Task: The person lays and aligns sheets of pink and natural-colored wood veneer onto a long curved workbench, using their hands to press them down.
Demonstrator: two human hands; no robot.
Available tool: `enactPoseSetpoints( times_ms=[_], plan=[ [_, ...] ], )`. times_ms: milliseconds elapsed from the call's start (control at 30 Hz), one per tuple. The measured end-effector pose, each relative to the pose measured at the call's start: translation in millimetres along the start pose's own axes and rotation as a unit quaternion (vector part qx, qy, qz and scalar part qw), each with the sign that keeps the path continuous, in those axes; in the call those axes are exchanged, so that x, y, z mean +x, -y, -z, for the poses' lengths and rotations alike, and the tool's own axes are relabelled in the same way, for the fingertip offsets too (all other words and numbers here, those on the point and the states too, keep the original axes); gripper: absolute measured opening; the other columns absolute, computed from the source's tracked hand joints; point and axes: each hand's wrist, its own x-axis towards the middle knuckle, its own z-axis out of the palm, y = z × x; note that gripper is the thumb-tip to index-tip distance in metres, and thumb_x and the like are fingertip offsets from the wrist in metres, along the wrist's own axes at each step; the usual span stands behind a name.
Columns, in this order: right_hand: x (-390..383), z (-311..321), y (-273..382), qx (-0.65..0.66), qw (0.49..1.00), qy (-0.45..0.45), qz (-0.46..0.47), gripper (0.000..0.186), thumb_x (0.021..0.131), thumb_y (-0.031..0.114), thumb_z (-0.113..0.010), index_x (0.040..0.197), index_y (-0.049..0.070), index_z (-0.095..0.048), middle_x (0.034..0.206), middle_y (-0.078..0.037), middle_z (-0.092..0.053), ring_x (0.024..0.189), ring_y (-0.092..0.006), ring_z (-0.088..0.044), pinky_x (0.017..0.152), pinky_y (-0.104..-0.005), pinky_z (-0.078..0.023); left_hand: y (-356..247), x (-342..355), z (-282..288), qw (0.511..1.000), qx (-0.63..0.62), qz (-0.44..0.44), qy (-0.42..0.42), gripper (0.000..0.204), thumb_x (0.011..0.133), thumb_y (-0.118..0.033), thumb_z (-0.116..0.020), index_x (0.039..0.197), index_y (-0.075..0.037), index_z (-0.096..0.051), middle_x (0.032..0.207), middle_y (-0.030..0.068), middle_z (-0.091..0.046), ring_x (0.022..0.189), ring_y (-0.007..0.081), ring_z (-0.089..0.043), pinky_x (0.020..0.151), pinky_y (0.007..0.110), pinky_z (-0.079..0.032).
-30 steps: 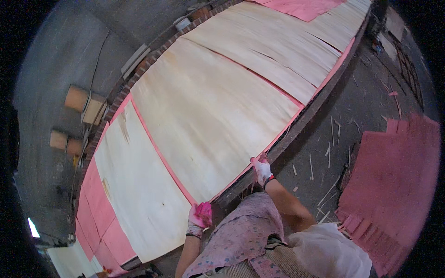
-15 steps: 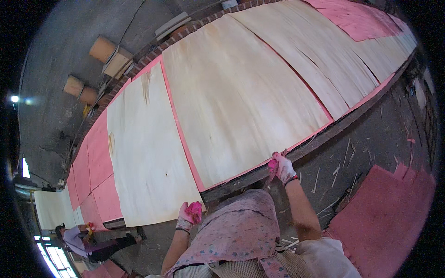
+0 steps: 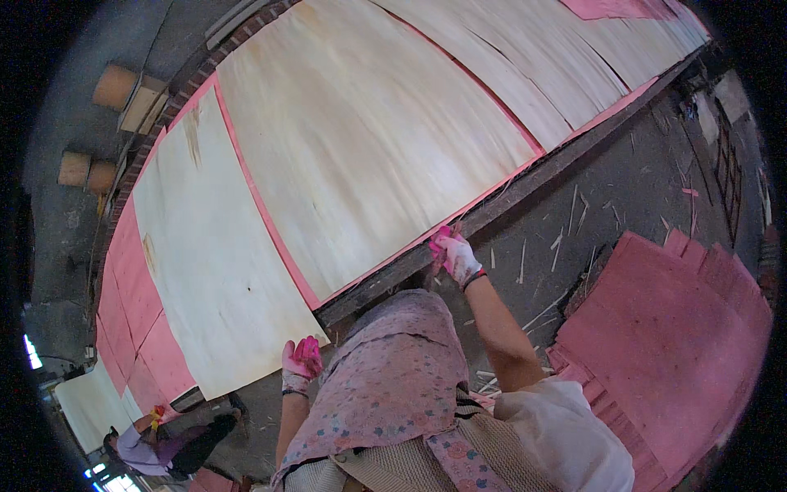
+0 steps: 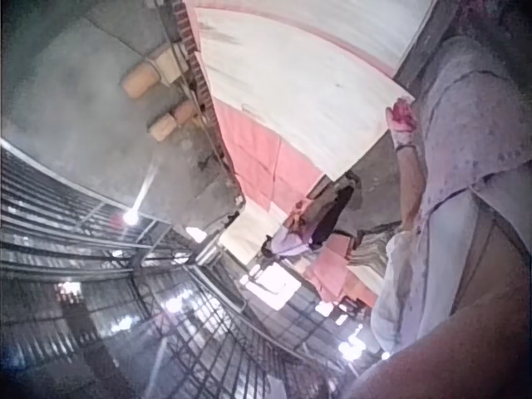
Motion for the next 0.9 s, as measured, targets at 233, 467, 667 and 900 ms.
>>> enactPoseSetpoints(
  times_ms=[233,467,667,900],
  plan=[
    [18.3,-26.1,8.8,-0.018,0.988,0.022,-0.151,0.007,0.089,0.017,-0.060,0.087,0.013,-0.054,0.069,-0.001,-0.055,0.061,-0.0180,-0.055,0.057,-0.0330,-0.046,-0.1,6.4,-0.8,0.999,-0.037,0.010,0.027,0.048,0.094,-0.048,-0.045,0.115,-0.005,-0.053,0.118,0.0153,-0.062,0.106,0.0317,-0.062,0.081,0.043,-0.054],
    [50.4,2.7,8.5,0.019,0.988,0.060,-0.141,0.017,0.092,0.021,-0.051,0.077,0.015,-0.045,0.062,0.001,-0.044,0.052,-0.0173,-0.044,0.046,-0.0318,-0.035,1.6,8.8,-0.4,0.999,-0.037,0.000,0.015,0.047,0.094,-0.046,-0.046,0.116,-0.004,-0.052,0.117,0.0145,-0.062,0.105,0.0328,-0.062,0.083,0.045,-0.053],
    [74.4,6.0,-1.5,0.045,0.988,-0.129,-0.078,0.016,0.093,0.021,-0.049,0.077,0.019,-0.044,0.071,-0.001,-0.051,0.062,-0.0205,-0.050,0.053,-0.0320,-0.041,-7.2,8.8,3.4,1.000,-0.021,0.004,-0.002,0.047,0.095,-0.046,-0.046,0.115,-0.004,-0.053,0.115,0.0149,-0.063,0.107,0.0334,-0.060,0.085,0.045,-0.052],
    [77.6,7.0,-4.3,0.097,0.995,-0.023,0.027,0.032,0.094,0.041,-0.049,0.086,0.010,-0.057,0.075,-0.006,-0.062,0.064,-0.0206,-0.056,0.052,-0.0345,-0.043,-7.9,6.0,-3.6,1.000,-0.002,-0.021,0.004,0.043,0.098,-0.045,-0.039,0.102,-0.006,-0.057,0.106,0.0122,-0.066,0.095,0.0303,-0.063,0.072,0.041,-0.053]
  ],
)
